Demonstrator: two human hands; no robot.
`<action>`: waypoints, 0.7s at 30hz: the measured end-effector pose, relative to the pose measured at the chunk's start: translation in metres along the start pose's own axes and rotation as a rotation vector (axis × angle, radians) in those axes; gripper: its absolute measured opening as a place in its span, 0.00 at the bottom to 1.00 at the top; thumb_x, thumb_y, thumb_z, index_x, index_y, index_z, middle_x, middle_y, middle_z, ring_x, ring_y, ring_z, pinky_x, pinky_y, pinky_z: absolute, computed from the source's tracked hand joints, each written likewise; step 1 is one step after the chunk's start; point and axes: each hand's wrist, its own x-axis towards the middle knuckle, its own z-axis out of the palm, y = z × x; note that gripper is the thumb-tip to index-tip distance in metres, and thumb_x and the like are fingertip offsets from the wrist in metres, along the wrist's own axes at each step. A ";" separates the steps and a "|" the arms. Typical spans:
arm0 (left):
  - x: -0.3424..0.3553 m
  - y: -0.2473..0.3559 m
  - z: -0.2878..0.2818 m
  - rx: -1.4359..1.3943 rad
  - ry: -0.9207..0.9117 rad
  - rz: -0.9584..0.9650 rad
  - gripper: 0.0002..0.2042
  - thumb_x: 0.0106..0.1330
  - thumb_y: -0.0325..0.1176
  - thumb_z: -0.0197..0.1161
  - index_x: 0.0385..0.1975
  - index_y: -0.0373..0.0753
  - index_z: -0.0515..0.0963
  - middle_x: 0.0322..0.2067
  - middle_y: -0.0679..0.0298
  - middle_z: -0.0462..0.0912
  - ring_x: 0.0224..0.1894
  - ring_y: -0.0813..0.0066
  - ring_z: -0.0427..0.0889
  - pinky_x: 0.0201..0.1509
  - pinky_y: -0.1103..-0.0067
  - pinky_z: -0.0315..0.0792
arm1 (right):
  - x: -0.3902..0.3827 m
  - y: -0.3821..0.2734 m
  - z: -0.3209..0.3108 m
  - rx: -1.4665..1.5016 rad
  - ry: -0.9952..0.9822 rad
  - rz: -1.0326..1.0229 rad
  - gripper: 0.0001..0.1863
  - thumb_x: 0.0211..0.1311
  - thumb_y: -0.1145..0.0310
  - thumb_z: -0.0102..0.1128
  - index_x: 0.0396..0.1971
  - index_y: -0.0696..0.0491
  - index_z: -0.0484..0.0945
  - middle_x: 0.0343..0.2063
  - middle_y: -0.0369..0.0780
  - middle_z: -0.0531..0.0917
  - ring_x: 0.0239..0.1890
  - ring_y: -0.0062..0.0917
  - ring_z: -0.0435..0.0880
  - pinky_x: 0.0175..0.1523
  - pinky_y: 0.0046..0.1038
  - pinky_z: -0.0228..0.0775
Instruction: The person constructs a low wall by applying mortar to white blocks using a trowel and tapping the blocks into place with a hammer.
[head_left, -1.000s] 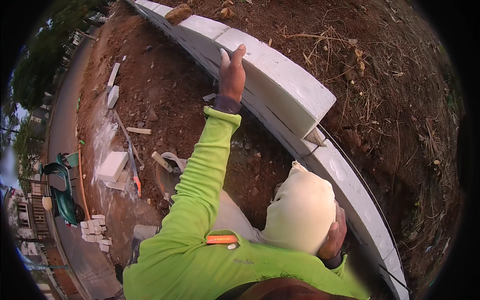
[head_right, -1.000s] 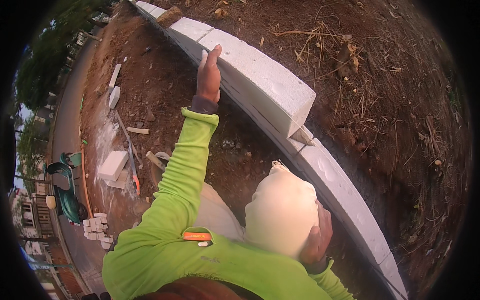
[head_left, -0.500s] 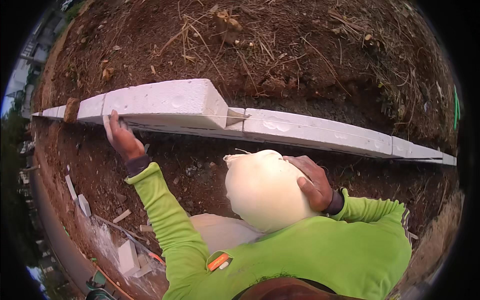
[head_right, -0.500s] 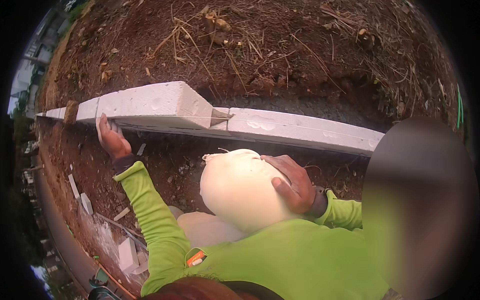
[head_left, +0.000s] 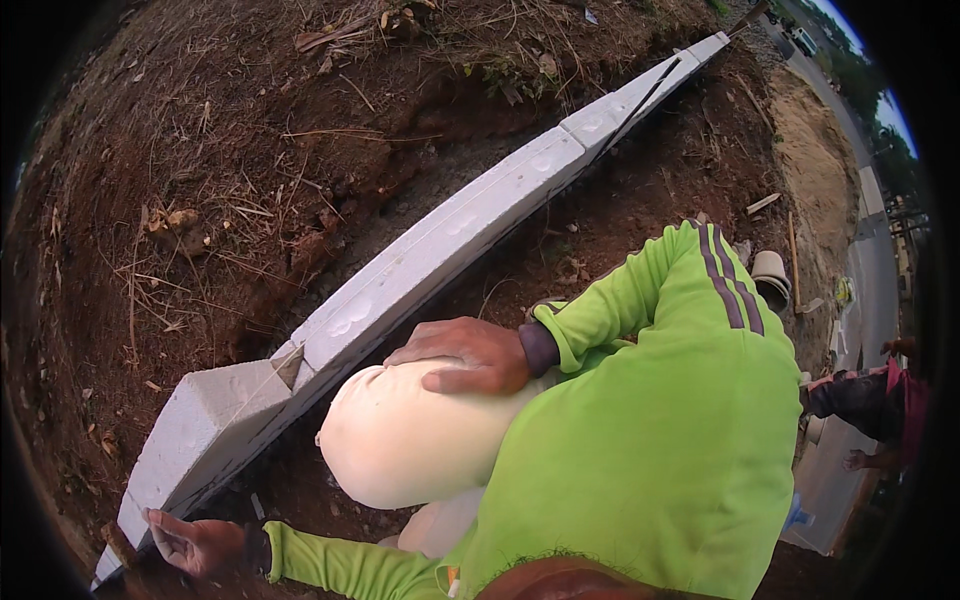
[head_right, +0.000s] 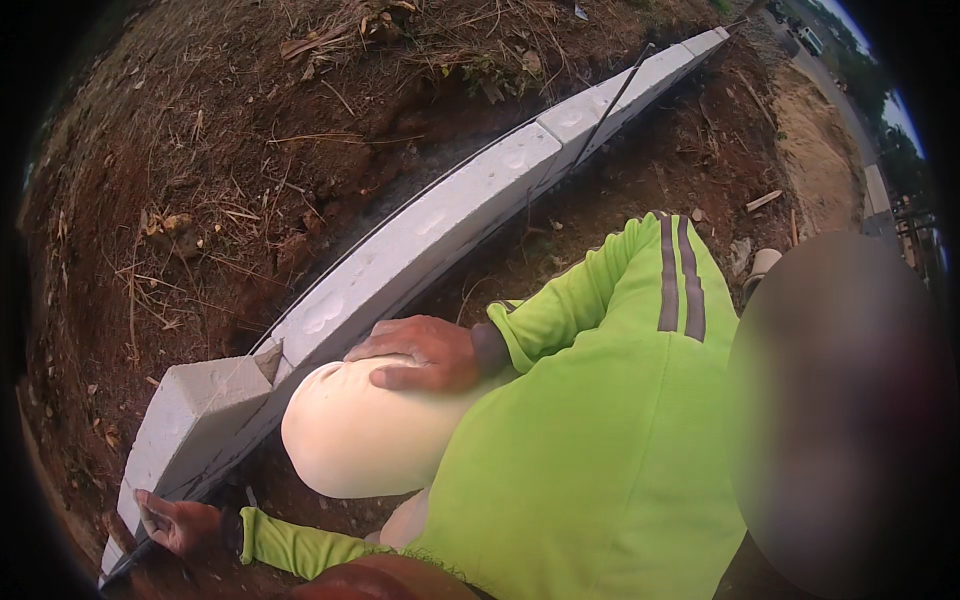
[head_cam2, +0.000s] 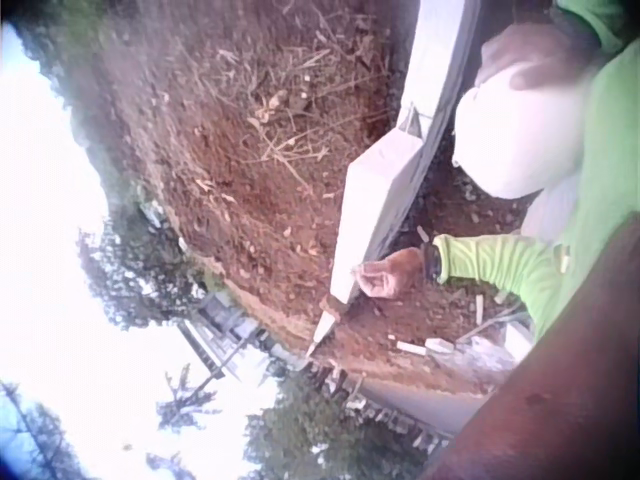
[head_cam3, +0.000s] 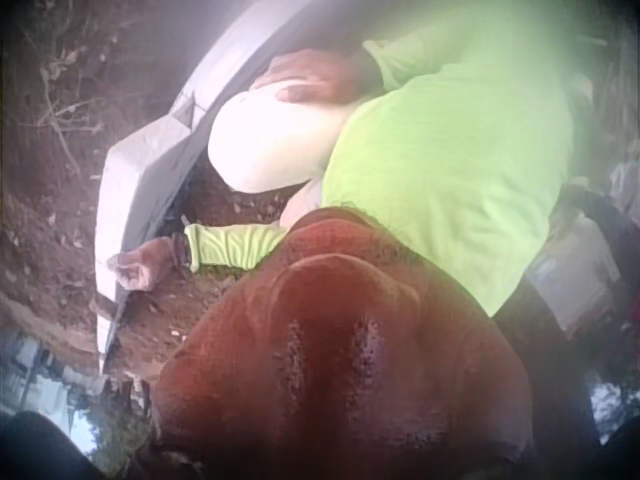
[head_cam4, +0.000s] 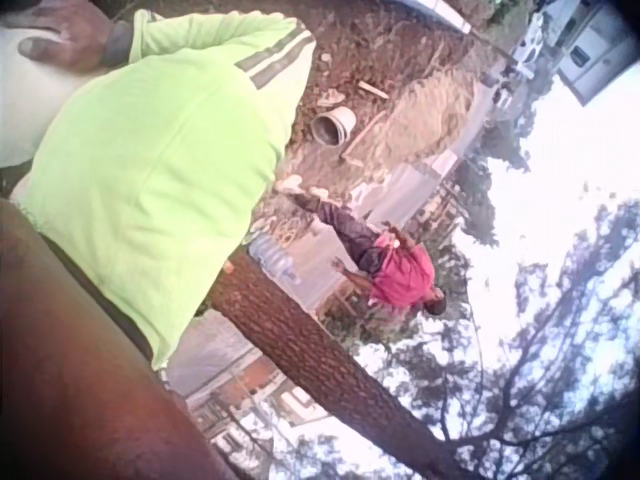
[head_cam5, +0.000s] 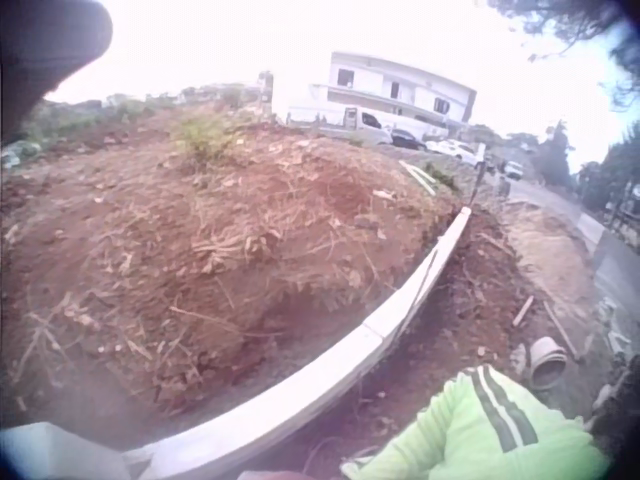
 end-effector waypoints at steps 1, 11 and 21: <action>-0.003 0.009 -0.003 0.067 0.014 -0.034 0.15 0.73 0.34 0.65 0.44 0.24 0.82 0.50 0.49 0.87 0.54 0.64 0.85 0.63 0.74 0.76 | 0.000 -0.001 0.000 0.005 -0.007 0.004 0.29 0.73 0.52 0.52 0.61 0.60 0.76 0.48 0.52 0.81 0.52 0.43 0.81 0.60 0.41 0.70; -0.035 0.024 0.006 0.026 -0.272 0.285 0.13 0.76 0.32 0.61 0.47 0.26 0.82 0.53 0.49 0.85 0.60 0.57 0.83 0.64 0.66 0.78 | 0.004 -0.011 -0.001 0.018 -0.030 0.030 0.29 0.73 0.51 0.52 0.61 0.60 0.76 0.48 0.51 0.81 0.53 0.43 0.81 0.61 0.41 0.70; -0.054 0.017 0.006 0.240 -0.481 0.589 0.14 0.74 0.35 0.63 0.50 0.30 0.82 0.61 0.50 0.81 0.68 0.53 0.75 0.78 0.46 0.52 | -0.001 -0.004 -0.006 -0.077 -0.049 -0.042 0.32 0.75 0.52 0.47 0.65 0.66 0.70 0.51 0.56 0.79 0.52 0.47 0.79 0.59 0.43 0.70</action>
